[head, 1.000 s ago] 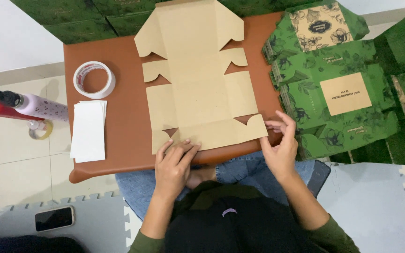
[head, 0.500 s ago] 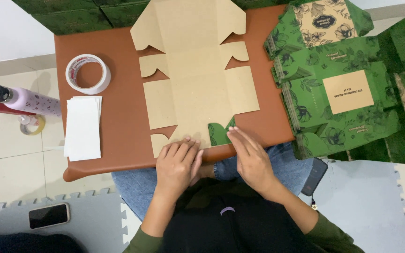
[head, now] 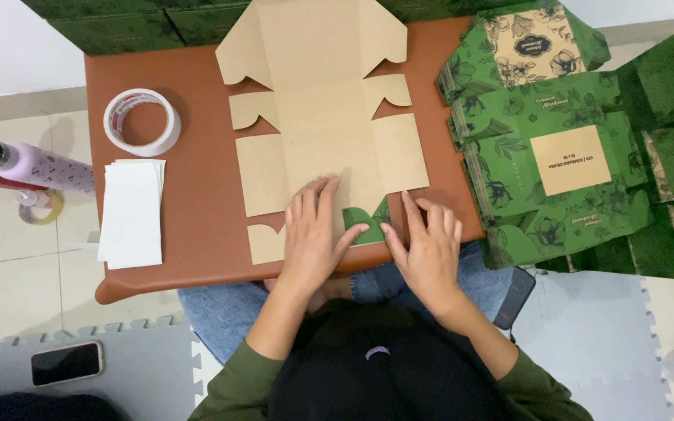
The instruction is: Assembling a small decorative cardboard box by folding flaps and inserting a paper slip.
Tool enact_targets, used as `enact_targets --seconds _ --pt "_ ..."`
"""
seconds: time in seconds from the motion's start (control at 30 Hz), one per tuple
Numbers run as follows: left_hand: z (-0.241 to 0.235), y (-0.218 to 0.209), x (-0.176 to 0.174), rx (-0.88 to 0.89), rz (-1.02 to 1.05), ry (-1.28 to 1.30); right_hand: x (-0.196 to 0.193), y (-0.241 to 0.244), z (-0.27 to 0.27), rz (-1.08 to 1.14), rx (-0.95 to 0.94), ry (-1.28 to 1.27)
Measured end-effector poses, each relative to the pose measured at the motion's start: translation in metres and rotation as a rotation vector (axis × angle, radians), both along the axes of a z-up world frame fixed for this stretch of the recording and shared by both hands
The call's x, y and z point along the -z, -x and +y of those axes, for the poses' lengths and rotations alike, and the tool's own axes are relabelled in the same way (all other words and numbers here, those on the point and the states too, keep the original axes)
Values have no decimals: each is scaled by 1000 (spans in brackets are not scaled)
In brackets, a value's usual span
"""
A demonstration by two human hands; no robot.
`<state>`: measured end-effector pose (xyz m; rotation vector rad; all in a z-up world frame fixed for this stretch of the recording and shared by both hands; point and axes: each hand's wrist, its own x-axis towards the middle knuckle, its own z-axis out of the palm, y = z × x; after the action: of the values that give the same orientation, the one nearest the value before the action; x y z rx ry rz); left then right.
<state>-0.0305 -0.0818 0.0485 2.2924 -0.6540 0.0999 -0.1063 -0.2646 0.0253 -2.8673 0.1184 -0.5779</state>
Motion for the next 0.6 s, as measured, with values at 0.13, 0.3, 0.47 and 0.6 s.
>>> enact_targets --seconds 0.13,0.3,0.47,0.6 --pt "0 2 -2 10 -3 12 -2 -8 5 -43 -117 -31" --pt "0 4 0 23 -58 -28 -15 -23 3 69 -244 73" --pt "-1 0 16 62 -31 -150 4 -77 -12 115 -258 141" --pt "1 0 15 66 -45 -189 17 -120 -16 54 -190 90"
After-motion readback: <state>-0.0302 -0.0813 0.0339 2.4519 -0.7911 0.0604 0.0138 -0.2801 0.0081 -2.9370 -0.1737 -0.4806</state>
